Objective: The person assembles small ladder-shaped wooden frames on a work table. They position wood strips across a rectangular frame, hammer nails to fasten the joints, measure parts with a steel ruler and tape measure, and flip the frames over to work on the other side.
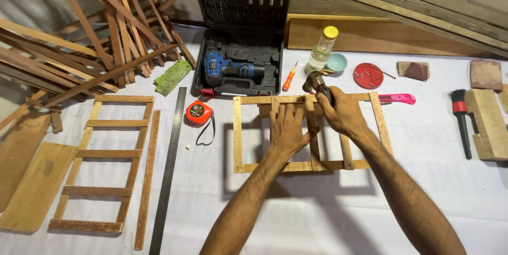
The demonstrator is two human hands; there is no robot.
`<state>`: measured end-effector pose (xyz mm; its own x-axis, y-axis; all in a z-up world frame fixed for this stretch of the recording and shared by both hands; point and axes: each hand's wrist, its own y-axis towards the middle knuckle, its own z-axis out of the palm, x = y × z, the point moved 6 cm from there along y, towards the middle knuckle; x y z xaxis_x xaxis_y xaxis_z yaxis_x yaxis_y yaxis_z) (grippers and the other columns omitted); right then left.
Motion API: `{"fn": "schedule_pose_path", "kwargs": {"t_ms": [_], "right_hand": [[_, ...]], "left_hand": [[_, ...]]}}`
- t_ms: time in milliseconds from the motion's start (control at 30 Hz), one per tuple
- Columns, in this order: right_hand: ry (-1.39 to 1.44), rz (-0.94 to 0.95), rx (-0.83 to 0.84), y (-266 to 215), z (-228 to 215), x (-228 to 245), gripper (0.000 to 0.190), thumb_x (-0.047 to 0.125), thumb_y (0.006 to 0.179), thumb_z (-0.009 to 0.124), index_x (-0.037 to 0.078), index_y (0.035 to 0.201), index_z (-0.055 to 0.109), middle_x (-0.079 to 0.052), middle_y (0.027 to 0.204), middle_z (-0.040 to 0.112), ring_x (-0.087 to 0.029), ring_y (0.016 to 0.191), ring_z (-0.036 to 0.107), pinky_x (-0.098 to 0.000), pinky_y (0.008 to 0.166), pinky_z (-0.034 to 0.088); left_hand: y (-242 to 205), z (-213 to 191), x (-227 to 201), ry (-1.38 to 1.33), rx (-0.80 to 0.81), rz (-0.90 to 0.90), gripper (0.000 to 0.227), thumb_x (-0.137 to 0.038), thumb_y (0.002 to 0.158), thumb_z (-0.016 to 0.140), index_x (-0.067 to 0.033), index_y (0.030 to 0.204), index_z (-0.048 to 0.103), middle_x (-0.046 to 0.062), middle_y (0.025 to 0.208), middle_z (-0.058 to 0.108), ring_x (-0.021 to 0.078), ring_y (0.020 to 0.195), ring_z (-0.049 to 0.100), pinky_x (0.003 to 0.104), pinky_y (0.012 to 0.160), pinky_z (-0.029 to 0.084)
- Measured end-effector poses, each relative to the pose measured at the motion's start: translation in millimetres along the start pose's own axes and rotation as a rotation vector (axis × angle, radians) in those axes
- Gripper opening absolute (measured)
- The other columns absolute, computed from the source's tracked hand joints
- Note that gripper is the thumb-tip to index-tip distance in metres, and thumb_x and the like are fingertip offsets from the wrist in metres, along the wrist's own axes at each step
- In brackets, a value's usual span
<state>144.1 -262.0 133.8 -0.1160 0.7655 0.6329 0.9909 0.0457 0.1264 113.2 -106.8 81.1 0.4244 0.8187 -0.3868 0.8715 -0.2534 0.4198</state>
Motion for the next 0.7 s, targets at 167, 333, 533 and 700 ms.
{"fn": "schedule_pose_path", "kwargs": {"t_ms": [167,333,533,700], "right_hand": [[0.002,-0.060,-0.043,-8,14,-25,0.031,0.030,0.100,0.063,-0.001,0.103,0.067,-0.023,0.069,0.066,-0.036,0.061,0.066,-0.0469,0.056,0.050],[0.000,-0.078,0.005,-8,21,-23,0.030,0.030,0.099,0.063,0.002,0.110,0.066,-0.026,0.080,0.071,-0.044,0.073,0.071,-0.0500,0.064,0.055],[0.015,-0.125,-0.009,-7,14,-23,0.031,0.029,0.098,0.062,-0.001,0.108,0.065,-0.025,0.076,0.069,-0.044,0.070,0.069,-0.0504,0.061,0.053],[-0.009,0.073,-0.042,-10,-20,-37,0.035,0.034,0.101,0.063,0.000,0.098,0.069,-0.023,0.067,0.066,-0.036,0.058,0.066,-0.0482,0.055,0.048]], "left_hand": [[1,28,9,-0.019,0.080,-0.002,0.069,-0.071,0.080,0.070,-0.0033,0.094,0.074,0.011,0.092,0.059,0.0252,0.094,0.050,0.049,0.082,0.035],[1,18,5,-0.024,0.111,-0.020,0.066,-0.069,0.080,0.069,-0.0050,0.092,0.075,0.009,0.090,0.058,0.0246,0.093,0.049,0.047,0.083,0.034],[1,25,5,-0.026,0.119,-0.015,0.063,-0.066,0.084,0.070,-0.0036,0.090,0.074,0.009,0.089,0.057,0.0245,0.092,0.049,0.047,0.082,0.033],[7,17,-10,-0.059,0.075,0.033,0.063,-0.066,0.078,0.075,-0.0040,0.090,0.070,0.011,0.089,0.058,0.0263,0.091,0.049,0.048,0.079,0.034]]}}
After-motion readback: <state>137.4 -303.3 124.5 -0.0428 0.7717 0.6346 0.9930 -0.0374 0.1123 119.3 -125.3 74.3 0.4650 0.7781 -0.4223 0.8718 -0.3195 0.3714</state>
